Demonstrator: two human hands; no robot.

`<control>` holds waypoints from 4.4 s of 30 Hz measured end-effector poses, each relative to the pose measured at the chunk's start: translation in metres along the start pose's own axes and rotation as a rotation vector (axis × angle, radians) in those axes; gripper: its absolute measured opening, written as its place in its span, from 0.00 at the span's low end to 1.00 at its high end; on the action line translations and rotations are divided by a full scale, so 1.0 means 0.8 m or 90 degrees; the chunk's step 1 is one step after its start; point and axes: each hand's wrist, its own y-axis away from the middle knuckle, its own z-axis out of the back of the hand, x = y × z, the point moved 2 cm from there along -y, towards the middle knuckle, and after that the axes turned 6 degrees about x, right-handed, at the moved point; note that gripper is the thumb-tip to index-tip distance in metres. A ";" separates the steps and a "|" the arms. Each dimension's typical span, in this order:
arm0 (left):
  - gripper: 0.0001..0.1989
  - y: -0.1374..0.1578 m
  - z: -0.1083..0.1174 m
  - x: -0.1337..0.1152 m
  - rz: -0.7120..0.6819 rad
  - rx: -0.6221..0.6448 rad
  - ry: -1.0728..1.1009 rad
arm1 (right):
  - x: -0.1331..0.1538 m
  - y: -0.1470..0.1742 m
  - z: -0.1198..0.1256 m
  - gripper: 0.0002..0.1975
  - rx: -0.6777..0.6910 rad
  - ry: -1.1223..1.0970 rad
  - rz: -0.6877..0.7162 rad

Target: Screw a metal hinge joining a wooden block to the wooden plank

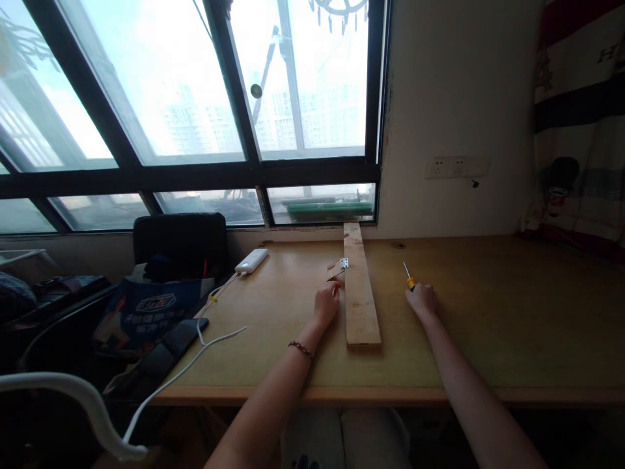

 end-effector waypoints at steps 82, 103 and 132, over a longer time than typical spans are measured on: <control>0.11 -0.004 -0.033 0.015 0.458 -0.013 0.909 | 0.073 0.074 -0.007 0.12 -0.026 -0.325 0.550; 0.17 -0.040 -0.032 0.039 0.340 -0.108 0.963 | 0.081 0.075 -0.018 0.21 0.068 -0.438 0.538; 0.25 -0.042 -0.047 0.009 0.117 0.032 0.388 | 0.080 0.070 -0.022 0.23 0.086 -0.442 0.525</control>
